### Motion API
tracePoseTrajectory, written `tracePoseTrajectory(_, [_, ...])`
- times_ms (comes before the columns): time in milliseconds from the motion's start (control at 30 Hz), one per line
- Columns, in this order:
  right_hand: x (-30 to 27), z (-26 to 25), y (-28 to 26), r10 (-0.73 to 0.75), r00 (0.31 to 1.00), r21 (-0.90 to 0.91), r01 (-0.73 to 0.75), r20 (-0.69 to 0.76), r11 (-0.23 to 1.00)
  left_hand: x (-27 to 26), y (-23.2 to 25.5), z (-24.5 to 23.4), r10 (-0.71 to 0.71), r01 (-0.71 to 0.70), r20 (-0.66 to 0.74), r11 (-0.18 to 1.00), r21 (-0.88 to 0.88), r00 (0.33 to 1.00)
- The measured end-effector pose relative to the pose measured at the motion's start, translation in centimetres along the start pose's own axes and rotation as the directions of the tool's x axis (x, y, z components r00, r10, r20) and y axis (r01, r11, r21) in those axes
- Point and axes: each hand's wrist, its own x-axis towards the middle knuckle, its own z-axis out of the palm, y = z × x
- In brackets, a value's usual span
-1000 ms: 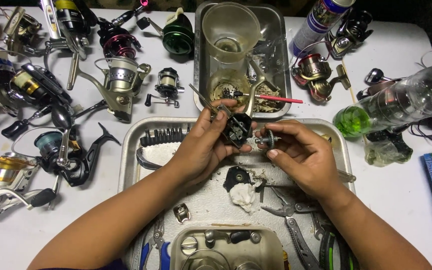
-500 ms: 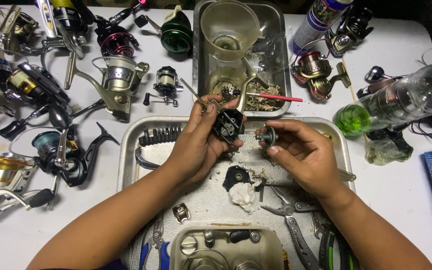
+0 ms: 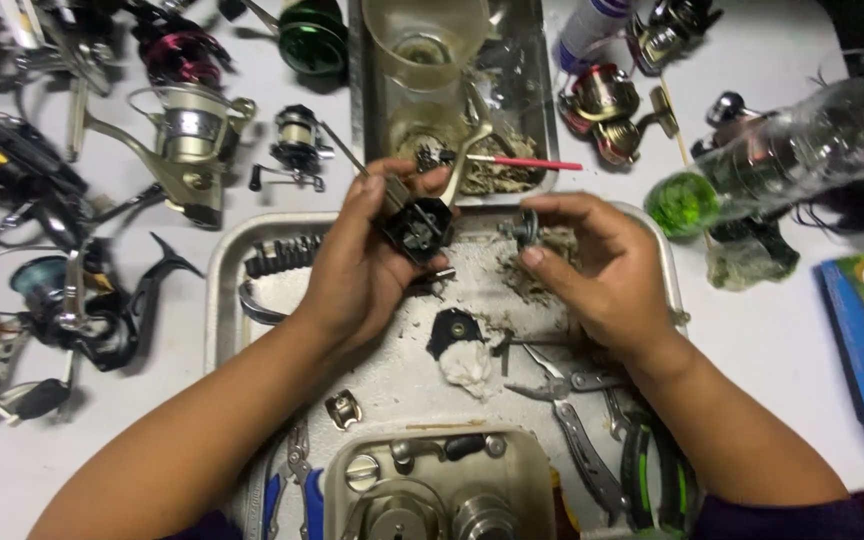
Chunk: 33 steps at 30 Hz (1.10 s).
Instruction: The person disassembles a fishing reel, removes the handle and internal gears, and cleans the components using a cloth and a brush. They then reassemble the reel, inserting the gears back into the housing and reattaching the handle.
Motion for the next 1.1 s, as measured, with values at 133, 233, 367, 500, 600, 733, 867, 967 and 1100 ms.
tracePoseTrajectory(133, [0.5, -1.2, -1.7, -0.001, 1.0, -0.051, 0.001, -0.002, 0.999, -0.1, 0.6, 0.5, -0.006, 0.005, 0.013, 1.0, 0.025, 1.0])
tracePoseTrajectory(233, [0.4, -2.5, -3.2, -0.001, 0.999, -0.178, 0.008, 0.035, 0.984, -0.1, 0.6, 0.4, 0.0, 0.0, 0.019, 1.0, 0.016, 1.0])
tracePoseTrajectory(367, [-0.3, -4.1, -3.7, 0.229, 0.96, -0.541, -0.109, 0.16, 0.834, -0.1, 0.8, 0.4, 0.021, -0.022, -0.016, 0.999, -0.032, 1.0])
tracePoseTrajectory(500, [-2.3, -4.5, -1.2, 0.228, 0.94, -0.712, 0.023, 0.254, 0.702, -0.2, 0.9, 0.8, 0.016, -0.017, -0.035, 0.999, -0.028, 0.999])
tracePoseTrajectory(600, [-3.3, -3.8, -0.9, 0.194, 0.946, -0.71, 0.052, 0.261, 0.702, -0.1, 0.8, 0.7, 0.03, -0.031, -0.021, 0.999, -0.037, 0.999])
tracePoseTrajectory(733, [-3.6, -3.1, -1.4, 0.189, 0.942, -0.697, 0.061, 0.277, 0.714, 0.0, 0.7, 0.4, 0.048, -0.049, -0.011, 0.999, -0.018, 0.999])
tracePoseTrajectory(867, [-3.3, -2.5, -2.3, 0.162, 0.956, -0.69, 0.054, 0.244, 0.722, 0.3, 0.9, 0.3, 0.086, -0.086, -0.009, 0.995, -0.043, 0.996])
tracePoseTrajectory(967, [-2.7, -1.7, -3.2, 0.154, 0.947, -0.675, 0.081, 0.281, 0.733, 0.5, 1.1, 0.1, 0.134, -0.134, -0.013, 0.989, -0.061, 0.991])
tracePoseTrajectory(1100, [-1.7, -0.7, -2.9, 0.107, 0.883, -0.662, 0.257, 0.456, 0.704, 0.9, 1.5, -0.2, 0.21, -0.21, -0.012, 0.975, -0.067, 0.978])
